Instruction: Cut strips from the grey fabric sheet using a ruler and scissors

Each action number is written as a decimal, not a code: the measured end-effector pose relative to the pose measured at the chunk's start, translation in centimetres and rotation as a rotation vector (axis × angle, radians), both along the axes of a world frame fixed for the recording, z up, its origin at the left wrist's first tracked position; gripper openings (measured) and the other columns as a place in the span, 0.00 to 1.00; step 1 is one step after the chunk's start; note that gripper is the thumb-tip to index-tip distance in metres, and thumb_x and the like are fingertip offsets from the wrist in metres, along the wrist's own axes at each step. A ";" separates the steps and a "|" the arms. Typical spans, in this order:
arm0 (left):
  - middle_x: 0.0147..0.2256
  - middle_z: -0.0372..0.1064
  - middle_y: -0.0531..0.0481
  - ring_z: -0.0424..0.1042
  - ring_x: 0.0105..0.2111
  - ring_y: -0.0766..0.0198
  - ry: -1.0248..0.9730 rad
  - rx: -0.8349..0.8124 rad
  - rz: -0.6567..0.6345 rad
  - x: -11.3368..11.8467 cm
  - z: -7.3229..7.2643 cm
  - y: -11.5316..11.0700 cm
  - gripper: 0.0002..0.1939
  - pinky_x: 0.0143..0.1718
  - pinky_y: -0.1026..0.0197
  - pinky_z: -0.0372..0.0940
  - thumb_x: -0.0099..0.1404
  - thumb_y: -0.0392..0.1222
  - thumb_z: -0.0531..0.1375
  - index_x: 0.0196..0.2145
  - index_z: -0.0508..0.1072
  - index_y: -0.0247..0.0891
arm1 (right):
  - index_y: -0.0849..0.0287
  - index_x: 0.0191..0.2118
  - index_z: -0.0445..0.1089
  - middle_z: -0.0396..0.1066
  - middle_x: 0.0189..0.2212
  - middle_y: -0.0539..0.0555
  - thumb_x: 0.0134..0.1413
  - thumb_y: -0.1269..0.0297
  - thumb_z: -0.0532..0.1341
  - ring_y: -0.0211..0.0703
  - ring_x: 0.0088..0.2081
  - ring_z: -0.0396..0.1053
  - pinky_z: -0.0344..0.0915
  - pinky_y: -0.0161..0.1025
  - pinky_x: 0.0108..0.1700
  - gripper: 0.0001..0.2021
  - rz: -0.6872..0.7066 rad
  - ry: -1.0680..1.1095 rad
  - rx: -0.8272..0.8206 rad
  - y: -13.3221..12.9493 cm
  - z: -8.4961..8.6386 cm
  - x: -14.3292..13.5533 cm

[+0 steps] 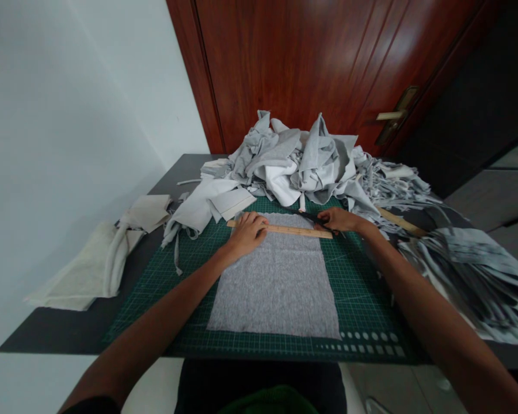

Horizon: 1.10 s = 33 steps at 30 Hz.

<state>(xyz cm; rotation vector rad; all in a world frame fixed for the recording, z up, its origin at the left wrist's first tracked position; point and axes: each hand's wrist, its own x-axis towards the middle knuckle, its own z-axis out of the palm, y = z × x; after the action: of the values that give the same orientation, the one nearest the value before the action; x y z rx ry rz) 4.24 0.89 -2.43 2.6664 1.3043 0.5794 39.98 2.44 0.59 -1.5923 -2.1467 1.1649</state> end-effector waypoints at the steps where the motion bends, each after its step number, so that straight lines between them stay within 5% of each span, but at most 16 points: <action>1: 0.52 0.69 0.43 0.64 0.55 0.48 0.000 0.002 -0.003 0.0 0.0 0.1 0.11 0.59 0.43 0.62 0.76 0.42 0.57 0.52 0.73 0.42 | 0.55 0.27 0.69 0.71 0.21 0.48 0.45 0.48 0.67 0.38 0.20 0.63 0.60 0.38 0.22 0.16 0.004 -0.011 -0.009 0.1 0.1 0.0; 8: 0.51 0.69 0.43 0.64 0.55 0.49 -0.017 -0.008 -0.047 -0.7 -0.2 0.4 0.12 0.60 0.44 0.62 0.77 0.43 0.54 0.53 0.73 0.42 | 0.55 0.30 0.70 0.72 0.23 0.49 0.43 0.46 0.67 0.39 0.22 0.64 0.62 0.37 0.23 0.17 -0.007 -0.051 0.014 -0.6 0.7 -0.4; 14: 0.55 0.66 0.41 0.63 0.58 0.47 0.046 -0.011 -0.039 -0.8 0.0 -0.5 0.17 0.64 0.42 0.60 0.78 0.43 0.52 0.60 0.70 0.41 | 0.56 0.28 0.71 0.77 0.28 0.54 0.46 0.45 0.66 0.47 0.31 0.73 0.66 0.40 0.31 0.17 -0.021 -0.031 0.247 -2.1 0.4 0.4; 19: 0.61 0.62 0.38 0.60 0.63 0.45 0.085 -0.006 -0.096 -1.2 -0.2 -1.3 0.22 0.67 0.39 0.58 0.78 0.47 0.52 0.65 0.66 0.40 | 0.56 0.28 0.74 0.79 0.27 0.56 0.46 0.44 0.70 0.51 0.31 0.75 0.65 0.40 0.31 0.18 -0.185 -0.168 0.402 -3.9 0.0 3.1; 24: 0.64 0.60 0.37 0.57 0.66 0.44 0.065 0.007 -0.066 -1.3 -0.8 -1.4 0.23 0.70 0.38 0.56 0.78 0.48 0.52 0.66 0.66 0.40 | 0.58 0.32 0.79 0.77 0.23 0.53 0.48 0.44 0.69 0.46 0.23 0.73 0.64 0.38 0.25 0.20 -0.264 -0.233 0.324 -6.2 -0.6 6.8; 29: 0.65 0.60 0.36 0.57 0.68 0.45 0.103 0.014 -0.049 -1.2 -0.7 -1.6 0.24 0.71 0.40 0.55 0.79 0.48 0.50 0.67 0.65 0.38 | 0.58 0.39 0.82 0.85 0.37 0.60 0.47 0.52 0.70 0.59 0.40 0.82 0.75 0.44 0.41 0.17 -0.231 -0.418 0.398 -6.7 -0.3 9.8; 33: 0.65 0.60 0.37 0.57 0.68 0.45 0.112 0.022 -0.044 -1.2 -0.6 -1.7 0.24 0.71 0.40 0.56 0.80 0.49 0.50 0.67 0.65 0.39 | 0.58 0.45 0.83 0.85 0.45 0.61 0.48 0.53 0.70 0.60 0.47 0.82 0.75 0.46 0.50 0.20 -0.083 -0.505 0.263 -6.2 0.4 11.5</action>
<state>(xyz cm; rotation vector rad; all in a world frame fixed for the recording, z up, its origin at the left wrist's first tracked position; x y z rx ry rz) 3.08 -0.85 -3.07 2.7749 1.2693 0.4472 51.52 -3.75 0.98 -1.9778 -2.3649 0.4552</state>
